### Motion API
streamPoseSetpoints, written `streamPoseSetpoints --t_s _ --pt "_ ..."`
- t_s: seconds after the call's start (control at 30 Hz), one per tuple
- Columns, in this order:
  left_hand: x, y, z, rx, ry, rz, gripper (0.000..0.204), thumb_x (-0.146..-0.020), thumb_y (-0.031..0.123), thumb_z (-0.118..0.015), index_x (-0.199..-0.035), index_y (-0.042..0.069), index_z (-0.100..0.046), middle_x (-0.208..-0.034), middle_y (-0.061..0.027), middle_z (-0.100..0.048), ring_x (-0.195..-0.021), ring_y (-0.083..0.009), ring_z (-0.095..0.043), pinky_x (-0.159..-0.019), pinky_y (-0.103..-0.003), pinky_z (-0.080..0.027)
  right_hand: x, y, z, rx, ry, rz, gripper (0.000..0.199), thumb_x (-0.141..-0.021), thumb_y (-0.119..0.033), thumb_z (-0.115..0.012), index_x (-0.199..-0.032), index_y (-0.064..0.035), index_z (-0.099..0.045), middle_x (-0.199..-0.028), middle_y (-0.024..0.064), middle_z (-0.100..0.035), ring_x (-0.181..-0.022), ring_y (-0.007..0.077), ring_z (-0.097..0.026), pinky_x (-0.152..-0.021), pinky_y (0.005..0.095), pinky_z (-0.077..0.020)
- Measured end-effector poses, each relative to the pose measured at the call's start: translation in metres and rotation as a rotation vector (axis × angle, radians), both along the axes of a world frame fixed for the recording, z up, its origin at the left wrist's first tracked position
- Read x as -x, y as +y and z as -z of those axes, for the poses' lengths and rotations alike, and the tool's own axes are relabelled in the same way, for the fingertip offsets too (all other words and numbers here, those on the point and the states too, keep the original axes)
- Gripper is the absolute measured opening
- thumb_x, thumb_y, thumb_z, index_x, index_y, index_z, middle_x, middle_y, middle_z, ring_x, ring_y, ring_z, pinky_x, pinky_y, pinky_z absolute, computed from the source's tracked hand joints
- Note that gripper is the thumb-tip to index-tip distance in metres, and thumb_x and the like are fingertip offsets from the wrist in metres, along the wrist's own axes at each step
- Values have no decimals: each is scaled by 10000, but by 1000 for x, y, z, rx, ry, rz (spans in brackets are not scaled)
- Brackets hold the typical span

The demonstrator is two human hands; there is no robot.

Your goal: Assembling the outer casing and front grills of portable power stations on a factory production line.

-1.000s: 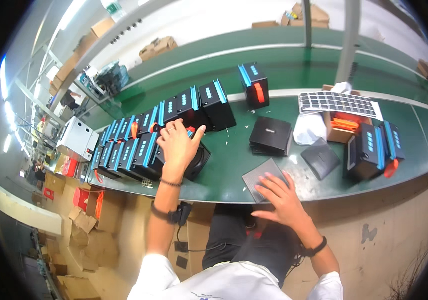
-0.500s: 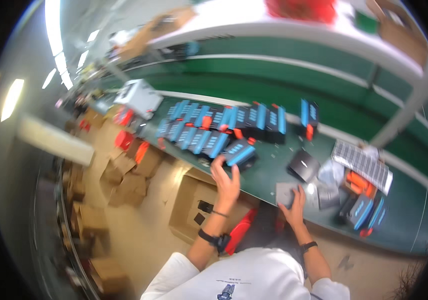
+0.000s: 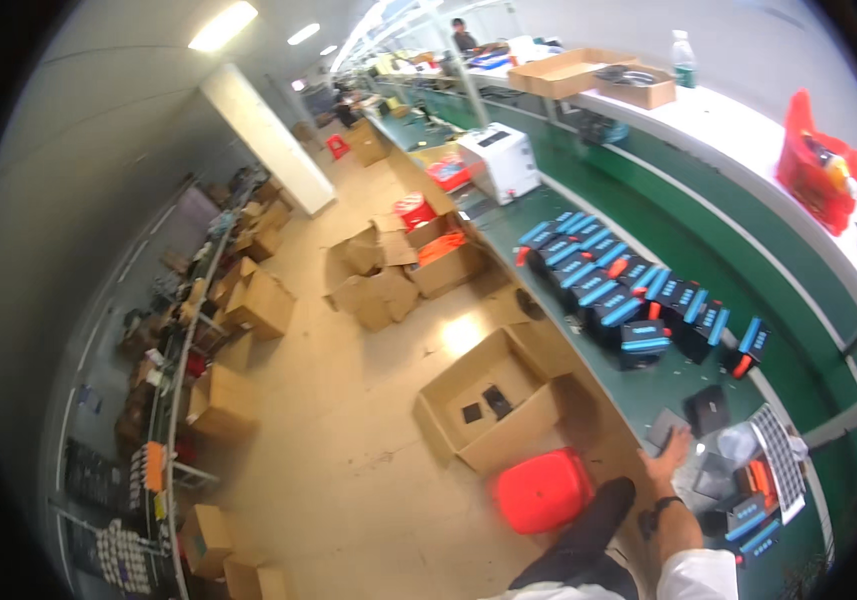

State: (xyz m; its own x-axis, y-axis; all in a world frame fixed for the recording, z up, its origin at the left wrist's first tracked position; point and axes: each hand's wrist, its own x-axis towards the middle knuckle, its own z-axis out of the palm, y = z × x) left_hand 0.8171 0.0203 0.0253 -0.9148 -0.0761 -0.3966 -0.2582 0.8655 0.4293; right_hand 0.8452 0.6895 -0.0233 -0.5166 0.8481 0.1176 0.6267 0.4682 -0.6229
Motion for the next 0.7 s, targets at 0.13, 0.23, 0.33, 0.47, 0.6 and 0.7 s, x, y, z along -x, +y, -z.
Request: streamPoseSetpoints --t_s 0.13,0.23,0.33,0.47,0.6,0.7 --pt "-21 -53 -32 -39 -15 -240 347 -949 155 -600 -1260 3 -614 -1067 -146 -712 -912 -294 -692 -818 -406 -575 24 -10 -32 20 128 6 1080 -612 -221 -875 -1543 -54 -354 -1679 226 -177 -1539 461 -147 -1250 531 -161" --pt "-15 -63 -45 -122 -45 -345 361 -967 176 -597 -1287 8 -603 -1073 -138 -711 -929 -280 -693 -826 -398 -576 -5 -35 -47 -114 263 -24 939 -704 -160 -808 -1520 -21 -366 -1670 241 -199 -1535 446 -184 -1244 525 -186" --pt "10 -53 -51 -252 -74 -427 375 -985 196 -595 -1314 14 -591 -1078 -129 -710 -946 -266 -694 -835 -389 -576 -53 -93 -51 -48 272 -21 818 -775 -83 -743 -1496 40 -377 -1641 265 -251 -1516 426 -254 -1237 496 -219" --pt "59 -54 -46 -458 -118 -527 395 -1010 223 -591 -1349 21 -576 -1086 -118 -708 -969 -247 -695 -847 -378 -576 -120 -175 -32 167 292 113 805 -780 -57 -742 -1493 27 -379 -1545 262 -399 -1465 402 -364 -1225 456 -265" --pt "101 -114 -47 -630 -173 -667 416 -1034 250 -588 -1385 28 -561 -1094 -107 -706 -992 -229 -696 -858 -366 -576 -160 -250 9 563 36 25 228 -985 -236 -682 -1126 -57 -664 -854 81 -693 -769 227 -667 -663 356 -557" --pt "139 -214 -70 -931 266 -349 318 -1069 258 -533 -1288 27 -542 -1115 -126 -675 -957 -204 -675 -844 -380 -579 -121 -283 -17 984 -182 -51 206 -971 -245 -700 -1084 -76 -665 -831 70 -671 -724 211 -647 -597 344 -545"
